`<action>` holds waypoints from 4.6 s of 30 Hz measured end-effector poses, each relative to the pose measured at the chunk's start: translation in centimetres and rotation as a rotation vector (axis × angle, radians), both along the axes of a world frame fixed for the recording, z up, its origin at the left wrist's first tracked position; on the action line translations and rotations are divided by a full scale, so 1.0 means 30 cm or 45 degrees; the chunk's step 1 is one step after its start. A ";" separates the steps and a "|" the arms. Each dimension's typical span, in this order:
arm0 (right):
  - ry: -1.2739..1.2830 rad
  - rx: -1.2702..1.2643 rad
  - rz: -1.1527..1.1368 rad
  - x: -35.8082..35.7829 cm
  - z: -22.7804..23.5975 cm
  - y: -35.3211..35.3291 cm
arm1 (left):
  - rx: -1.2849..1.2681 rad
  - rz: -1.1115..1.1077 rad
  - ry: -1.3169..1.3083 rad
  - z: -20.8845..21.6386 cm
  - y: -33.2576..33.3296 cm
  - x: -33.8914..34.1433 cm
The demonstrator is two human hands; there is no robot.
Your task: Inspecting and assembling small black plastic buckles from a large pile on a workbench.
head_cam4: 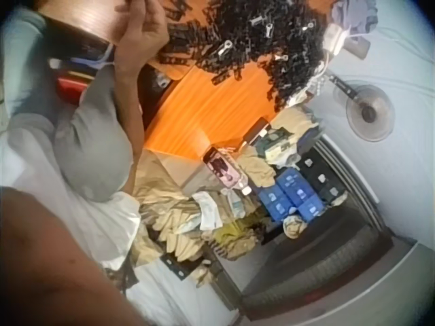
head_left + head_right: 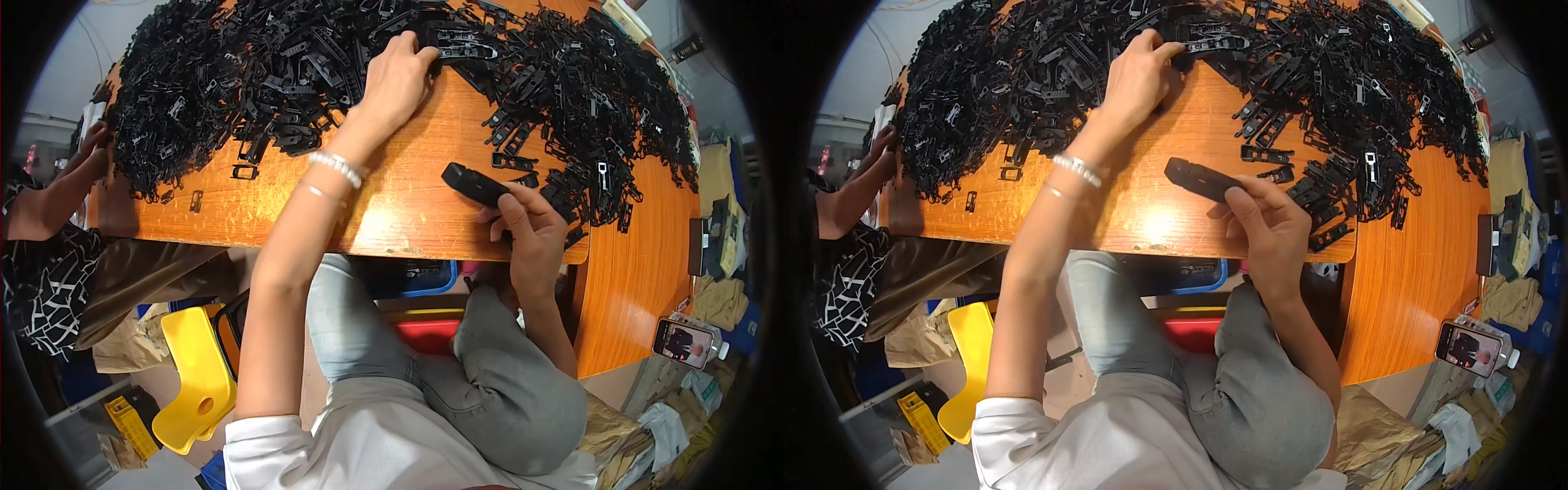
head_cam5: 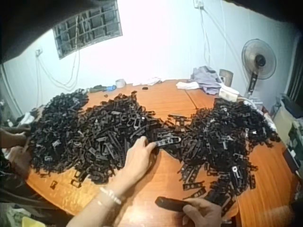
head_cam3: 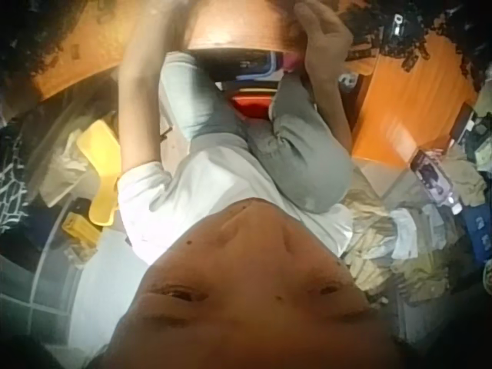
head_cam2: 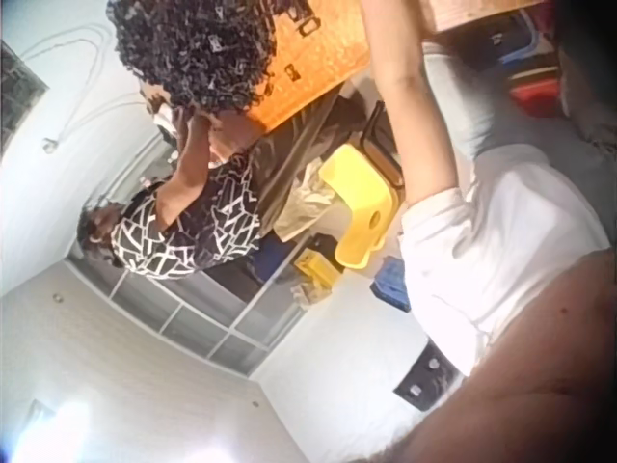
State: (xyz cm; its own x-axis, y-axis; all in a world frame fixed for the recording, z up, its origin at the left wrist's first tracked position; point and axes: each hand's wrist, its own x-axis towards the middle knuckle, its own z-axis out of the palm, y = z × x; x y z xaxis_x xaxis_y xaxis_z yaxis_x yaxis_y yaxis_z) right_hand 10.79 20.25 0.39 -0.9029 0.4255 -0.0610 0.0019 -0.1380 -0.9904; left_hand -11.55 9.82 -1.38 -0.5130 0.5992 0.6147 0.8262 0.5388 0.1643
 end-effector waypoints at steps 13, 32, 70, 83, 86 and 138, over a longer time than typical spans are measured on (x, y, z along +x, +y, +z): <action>0.115 -0.082 0.011 0.001 0.001 0.007 | 0.364 -0.310 -1.005 0.052 -0.073 0.164; 0.259 0.889 0.048 -0.017 0.054 -0.031 | 0.104 -0.503 -1.243 0.119 -0.244 0.410; -0.069 1.012 0.325 -0.029 0.024 0.019 | -0.147 0.218 -0.096 -0.076 -0.069 0.094; -0.446 2.106 -0.126 -0.137 -0.016 0.329 | 0.350 0.007 -1.115 0.021 -0.158 0.341; -0.220 1.915 -0.180 -0.136 0.035 0.256 | 0.562 -0.104 -1.224 -0.001 -0.177 0.371; 0.151 -0.281 -0.140 -0.021 0.038 0.095 | 1.200 -0.416 -1.886 0.003 -0.028 0.403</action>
